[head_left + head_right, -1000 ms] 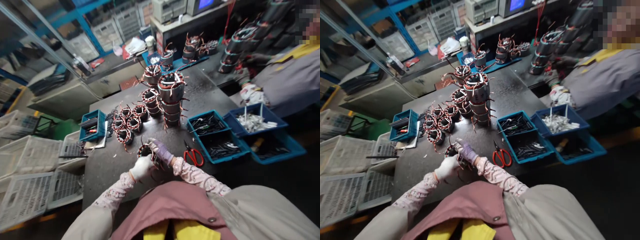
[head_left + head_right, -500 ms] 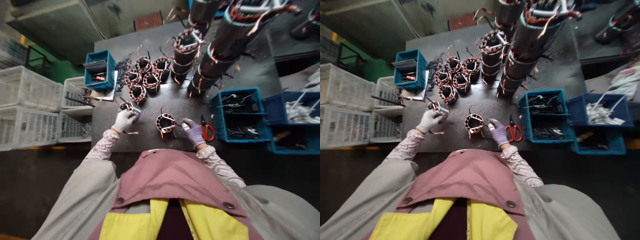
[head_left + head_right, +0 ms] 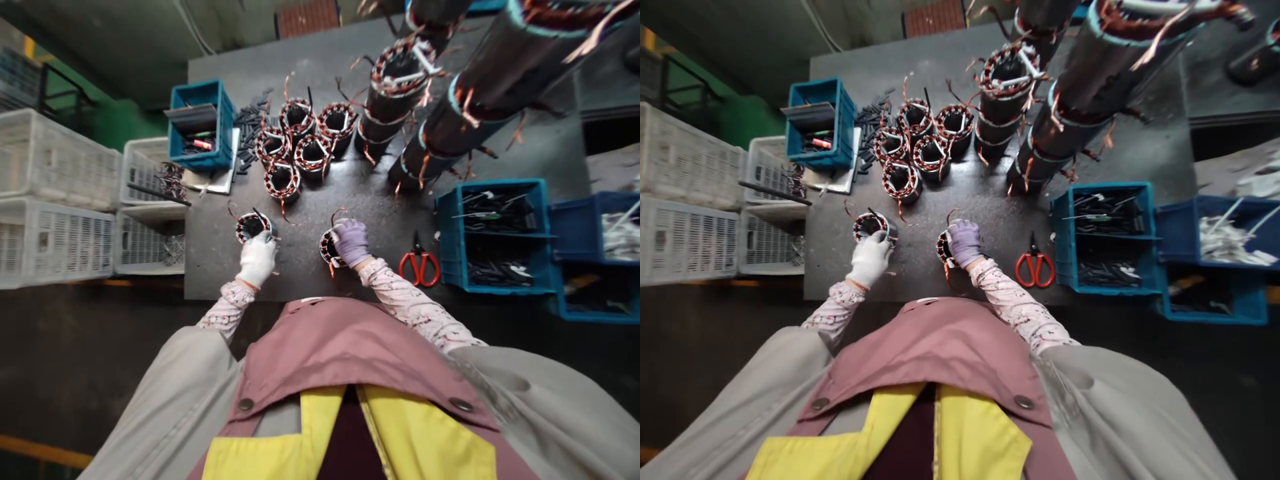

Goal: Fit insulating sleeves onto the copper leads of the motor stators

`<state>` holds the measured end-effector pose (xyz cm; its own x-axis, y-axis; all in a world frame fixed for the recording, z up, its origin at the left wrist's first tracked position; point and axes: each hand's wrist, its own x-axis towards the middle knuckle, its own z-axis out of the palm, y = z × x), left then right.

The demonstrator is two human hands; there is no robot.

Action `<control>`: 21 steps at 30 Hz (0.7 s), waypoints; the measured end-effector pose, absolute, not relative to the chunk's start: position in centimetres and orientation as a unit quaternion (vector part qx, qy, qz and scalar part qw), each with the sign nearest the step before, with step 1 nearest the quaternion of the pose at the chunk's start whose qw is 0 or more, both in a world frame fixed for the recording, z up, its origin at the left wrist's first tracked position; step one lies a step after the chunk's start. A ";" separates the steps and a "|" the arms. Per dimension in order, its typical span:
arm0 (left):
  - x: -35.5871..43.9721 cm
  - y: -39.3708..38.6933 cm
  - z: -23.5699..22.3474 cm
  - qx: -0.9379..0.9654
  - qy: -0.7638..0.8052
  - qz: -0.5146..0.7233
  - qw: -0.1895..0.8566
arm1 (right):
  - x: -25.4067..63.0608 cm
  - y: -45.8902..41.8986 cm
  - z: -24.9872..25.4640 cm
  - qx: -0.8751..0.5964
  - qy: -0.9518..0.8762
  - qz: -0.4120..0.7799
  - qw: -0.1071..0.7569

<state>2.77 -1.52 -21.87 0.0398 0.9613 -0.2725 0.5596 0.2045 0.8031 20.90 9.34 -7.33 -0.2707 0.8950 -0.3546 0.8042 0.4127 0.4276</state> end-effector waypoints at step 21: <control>7.5 7.2 -8.4 0.618 0.402 0.252 0.627 | 24.9 5.5 -3.6 0.442 0.839 -0.020 0.317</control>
<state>7.53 7.19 -8.42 0.5501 0.8128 -0.1918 0.1805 0.1085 0.9776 24.91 5.47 -3.61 -0.4086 0.7285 -0.5498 0.7540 0.6089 0.2463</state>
